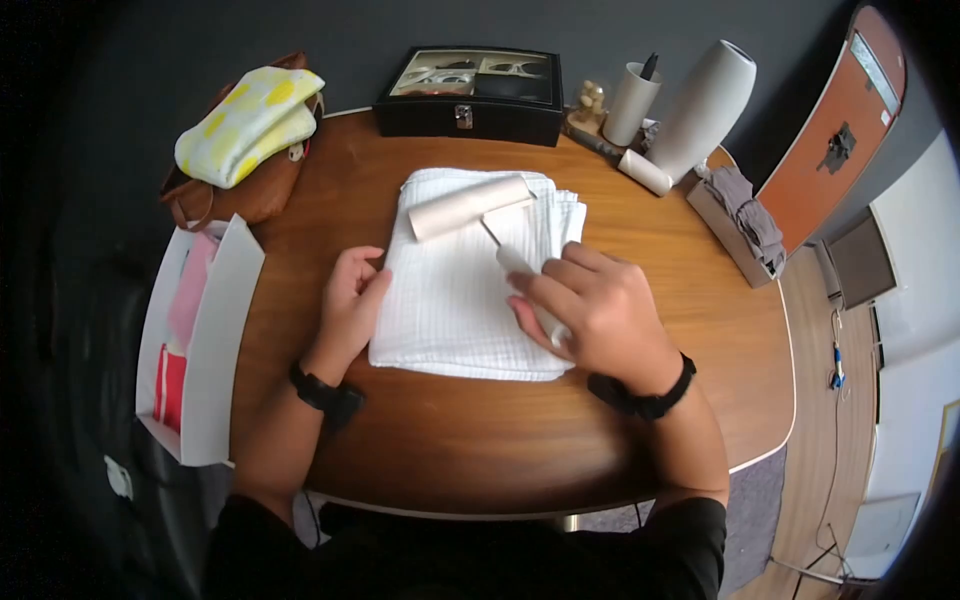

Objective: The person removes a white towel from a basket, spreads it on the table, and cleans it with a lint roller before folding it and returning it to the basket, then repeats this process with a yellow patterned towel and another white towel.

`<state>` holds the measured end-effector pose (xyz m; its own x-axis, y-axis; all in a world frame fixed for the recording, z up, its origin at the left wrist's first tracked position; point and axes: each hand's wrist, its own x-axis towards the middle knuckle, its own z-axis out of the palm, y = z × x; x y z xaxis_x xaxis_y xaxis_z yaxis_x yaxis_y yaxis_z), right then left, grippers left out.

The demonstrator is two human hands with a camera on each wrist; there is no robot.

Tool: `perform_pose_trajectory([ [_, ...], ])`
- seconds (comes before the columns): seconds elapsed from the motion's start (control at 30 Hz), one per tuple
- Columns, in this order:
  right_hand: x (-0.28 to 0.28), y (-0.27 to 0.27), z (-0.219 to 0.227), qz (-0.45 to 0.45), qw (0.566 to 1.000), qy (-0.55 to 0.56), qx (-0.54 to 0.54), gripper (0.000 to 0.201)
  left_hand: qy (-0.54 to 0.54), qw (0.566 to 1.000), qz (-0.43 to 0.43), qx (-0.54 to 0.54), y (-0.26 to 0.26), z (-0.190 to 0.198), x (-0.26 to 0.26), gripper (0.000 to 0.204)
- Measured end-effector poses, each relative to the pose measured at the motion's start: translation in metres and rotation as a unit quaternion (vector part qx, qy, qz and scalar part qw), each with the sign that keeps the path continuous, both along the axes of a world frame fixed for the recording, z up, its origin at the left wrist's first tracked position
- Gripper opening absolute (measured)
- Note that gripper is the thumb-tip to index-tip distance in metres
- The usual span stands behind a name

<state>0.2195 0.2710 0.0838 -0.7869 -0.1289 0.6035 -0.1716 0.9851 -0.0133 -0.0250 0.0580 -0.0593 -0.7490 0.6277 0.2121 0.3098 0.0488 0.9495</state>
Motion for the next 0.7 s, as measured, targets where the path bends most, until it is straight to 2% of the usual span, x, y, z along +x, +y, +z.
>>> perform_pose_trajectory([
  [0.1, -0.004, 0.003, -0.005, -0.022, 0.999, -0.022, 0.031, 0.015, 0.069, 0.996, -0.016, -0.058, -0.004, 0.007, 0.004, 0.036],
  [0.23, 0.035, -0.030, 0.045, 0.006, 0.994, -0.098, 0.042, 0.016, 0.086, 0.995, -0.023, -0.047, -0.004, 0.006, 0.006, 0.039],
  [0.3, 0.054, -0.048, 0.062, 0.064, 0.995, -0.071, 0.018, 0.012, 0.086, 0.995, -0.027, -0.039, -0.003, 0.005, 0.005, 0.039],
  [0.43, 0.066, -0.066, 0.069, 0.231, 0.965, -0.105, -0.066, 0.027, 0.092, 0.995, -0.026, -0.036, -0.003, 0.003, 0.005, 0.038],
  [0.63, 0.052, -0.050, 0.063, 0.222, 0.957, -0.137, -0.127, 0.035, 0.079, 0.995, -0.027, -0.046, -0.004, 0.006, 0.007, 0.038],
  [0.7, 0.054, -0.043, 0.061, 0.236, 0.959, -0.070, -0.143, 0.036, 0.087, 0.995, -0.022, -0.050, -0.003, 0.005, 0.007, 0.039],
])
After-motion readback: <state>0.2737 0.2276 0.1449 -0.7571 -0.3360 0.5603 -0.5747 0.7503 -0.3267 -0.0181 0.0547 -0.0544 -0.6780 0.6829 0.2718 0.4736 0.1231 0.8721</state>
